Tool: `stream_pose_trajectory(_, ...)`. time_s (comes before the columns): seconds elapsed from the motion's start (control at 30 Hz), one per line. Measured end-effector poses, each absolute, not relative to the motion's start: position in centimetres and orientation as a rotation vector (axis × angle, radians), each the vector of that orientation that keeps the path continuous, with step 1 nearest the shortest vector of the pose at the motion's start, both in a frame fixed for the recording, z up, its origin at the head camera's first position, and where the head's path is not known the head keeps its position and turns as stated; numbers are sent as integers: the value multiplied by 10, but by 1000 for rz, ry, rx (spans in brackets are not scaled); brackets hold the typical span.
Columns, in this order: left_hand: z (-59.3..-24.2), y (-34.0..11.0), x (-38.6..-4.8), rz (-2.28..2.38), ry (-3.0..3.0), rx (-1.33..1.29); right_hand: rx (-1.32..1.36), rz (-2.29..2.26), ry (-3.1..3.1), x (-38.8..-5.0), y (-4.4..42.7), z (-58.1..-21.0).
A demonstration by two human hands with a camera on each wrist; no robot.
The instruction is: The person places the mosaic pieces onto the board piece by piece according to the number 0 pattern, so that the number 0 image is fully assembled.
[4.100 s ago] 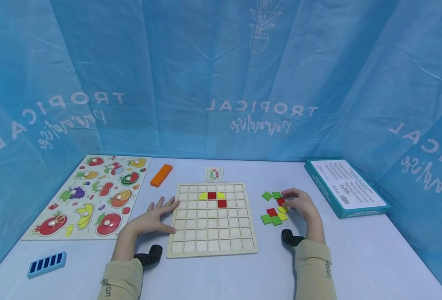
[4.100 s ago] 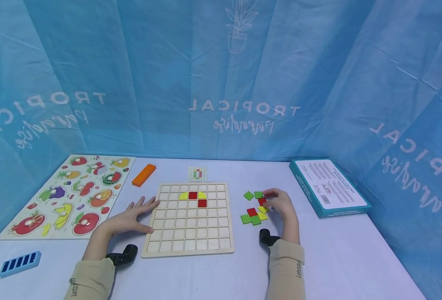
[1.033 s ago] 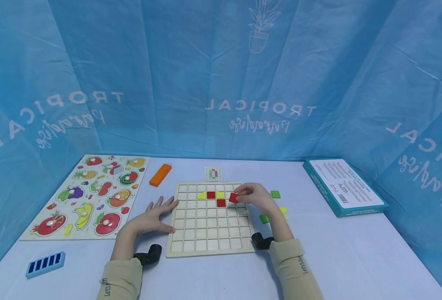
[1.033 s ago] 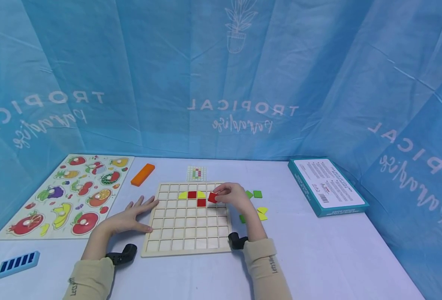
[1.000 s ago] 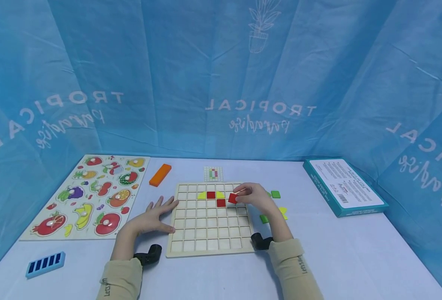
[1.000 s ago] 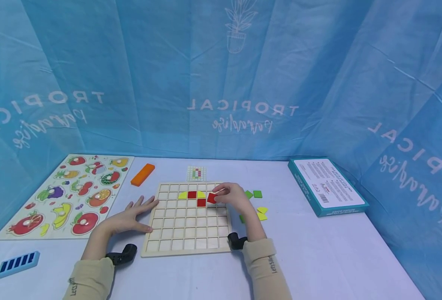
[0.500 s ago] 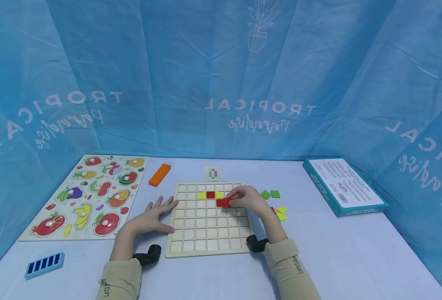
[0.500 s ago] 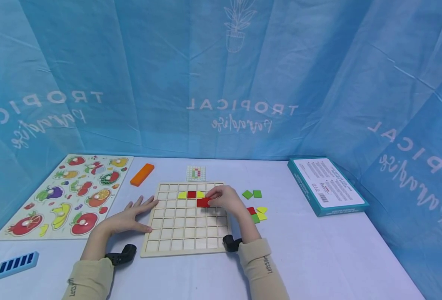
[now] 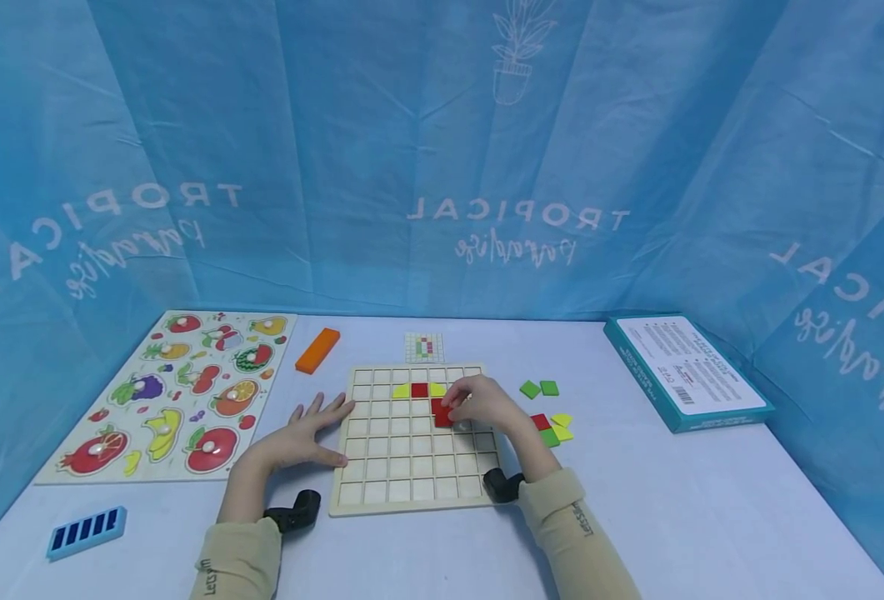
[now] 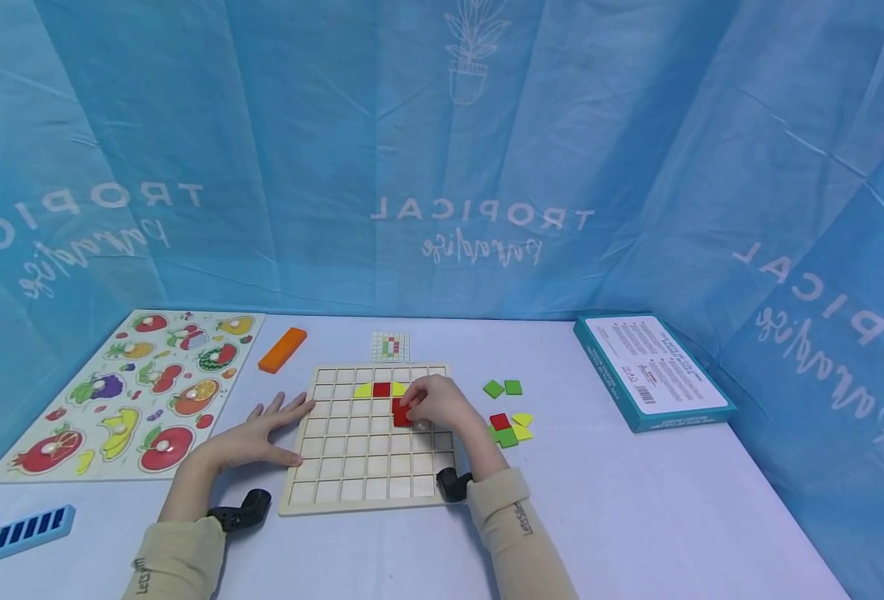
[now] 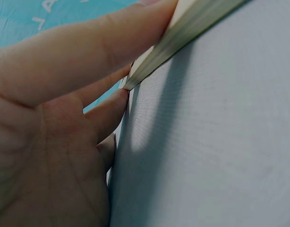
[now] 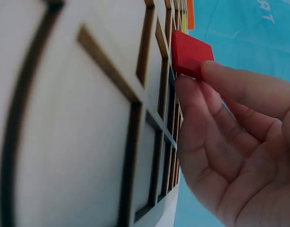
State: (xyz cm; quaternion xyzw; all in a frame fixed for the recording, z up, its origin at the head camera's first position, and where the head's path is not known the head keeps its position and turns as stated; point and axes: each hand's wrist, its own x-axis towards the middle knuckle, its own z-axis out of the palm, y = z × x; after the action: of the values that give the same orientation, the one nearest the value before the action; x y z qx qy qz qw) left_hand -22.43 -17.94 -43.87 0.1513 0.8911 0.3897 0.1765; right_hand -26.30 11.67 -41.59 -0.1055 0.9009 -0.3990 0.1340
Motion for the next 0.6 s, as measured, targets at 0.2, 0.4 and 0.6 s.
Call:
stream_pose_trajectory(0.2, -439, -179, -225, 1104, 2524, 408, -336, -1127, 2608, -261, 115, -414)
stream_pose_trajectory(0.4, -440, -180, -226, 1098, 2528, 401, -336, -1101, 2607, -259, 114, -412)
stream_pose_trajectory(0.6, -440, -179, -225, 1101, 2525, 409, -290, -1051, 2631, -259, 113, -413)
